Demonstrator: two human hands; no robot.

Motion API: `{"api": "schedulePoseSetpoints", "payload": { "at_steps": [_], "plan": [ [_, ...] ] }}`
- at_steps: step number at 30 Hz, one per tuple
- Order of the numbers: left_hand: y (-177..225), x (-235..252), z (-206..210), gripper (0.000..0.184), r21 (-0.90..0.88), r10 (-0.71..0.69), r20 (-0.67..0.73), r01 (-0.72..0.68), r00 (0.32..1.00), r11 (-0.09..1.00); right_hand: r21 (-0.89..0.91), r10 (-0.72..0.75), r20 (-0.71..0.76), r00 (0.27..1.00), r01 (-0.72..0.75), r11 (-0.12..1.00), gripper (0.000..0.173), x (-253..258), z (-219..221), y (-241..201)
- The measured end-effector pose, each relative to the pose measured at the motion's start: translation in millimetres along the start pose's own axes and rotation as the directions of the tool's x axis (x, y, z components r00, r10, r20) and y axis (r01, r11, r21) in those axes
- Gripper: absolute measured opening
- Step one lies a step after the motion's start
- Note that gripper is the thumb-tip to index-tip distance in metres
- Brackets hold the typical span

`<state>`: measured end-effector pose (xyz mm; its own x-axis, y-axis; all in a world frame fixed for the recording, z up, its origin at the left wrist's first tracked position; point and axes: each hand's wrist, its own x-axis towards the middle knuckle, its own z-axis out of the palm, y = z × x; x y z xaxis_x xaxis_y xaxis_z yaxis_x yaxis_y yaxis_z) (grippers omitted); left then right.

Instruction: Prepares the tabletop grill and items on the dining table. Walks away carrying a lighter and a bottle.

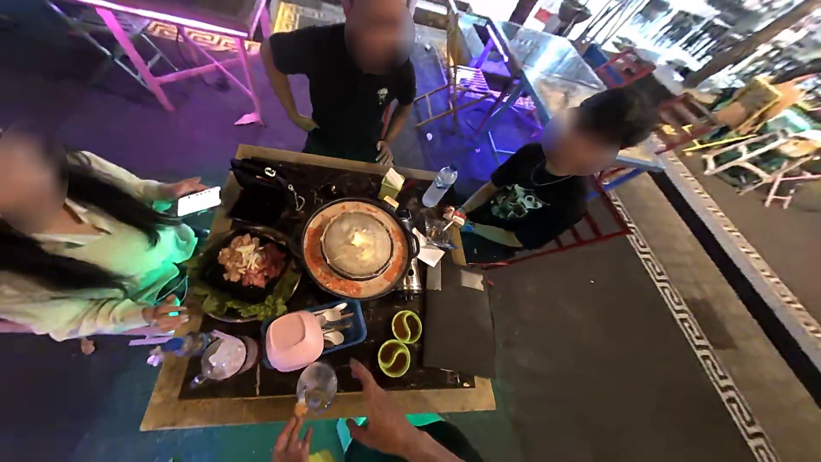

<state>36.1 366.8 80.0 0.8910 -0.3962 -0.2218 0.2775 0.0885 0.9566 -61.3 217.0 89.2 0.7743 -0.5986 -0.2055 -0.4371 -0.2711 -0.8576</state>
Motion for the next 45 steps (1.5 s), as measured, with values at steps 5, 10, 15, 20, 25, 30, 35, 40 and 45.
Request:
{"api": "schedulePoseSetpoints", "payload": {
  "at_steps": [5, 10, 15, 20, 25, 30, 35, 40, 45],
  "plan": [
    [-5, 22, 29, 0.036, -0.011, -0.077, -0.157, 0.077, 0.984, 0.997, 0.009, -0.087, 0.075, 0.993, 0.087, 0.996, 0.111, 39, 20, 12],
    [-11, 27, 22, 0.024, 0.055, -0.009, -0.143, 0.017, 0.99, 0.998, 0.056, -0.169, -0.014, 0.985, 0.17, 0.984, 0.101, 55, 44, 23],
    [-16, 35, 8, 0.018, 0.087, 0.056, -0.064, -0.05, 0.996, 0.995, 0.097, -0.2, -0.037, 0.979, 0.203, 0.974, 0.099, 60, 41, 30],
    [9, 37, 8, 0.022, 0.073, 0.089, 0.092, -0.096, 0.992, 0.993, 0.296, -0.316, -0.074, 0.946, 0.323, 0.899, 0.102, 34, -3, 14],
    [63, 9, 48, 0.013, 0.017, 0.123, 0.392, -0.141, 0.912, 0.99, 0.315, -0.246, -0.238, 0.94, 0.314, 0.896, 0.086, -52, -61, 8],
    [92, -80, 153, 0.029, 0.067, 0.15, 0.697, -0.273, 0.701, 0.96, 0.219, -0.206, -0.467, 0.86, 0.339, 0.915, 0.085, -159, -142, 45],
    [38, -227, 265, 0.03, 0.091, 0.058, 0.889, -0.298, 0.454, 0.95, 0.217, -0.061, -0.63, 0.774, 0.251, 0.943, 0.095, -305, -228, 128],
    [-47, -397, 367, 0.033, 0.095, -0.05, 0.936, -0.111, 0.348, 0.989, 0.212, 0.096, -0.744, 0.661, 0.097, 0.972, 0.1, -458, -317, 208],
    [-91, -535, 470, 0.033, 0.189, -0.174, 0.94, -0.022, 0.293, 0.982, 0.213, 0.182, -0.85, 0.494, 0.005, 0.977, 0.104, -572, -401, 268]
  ]
}}
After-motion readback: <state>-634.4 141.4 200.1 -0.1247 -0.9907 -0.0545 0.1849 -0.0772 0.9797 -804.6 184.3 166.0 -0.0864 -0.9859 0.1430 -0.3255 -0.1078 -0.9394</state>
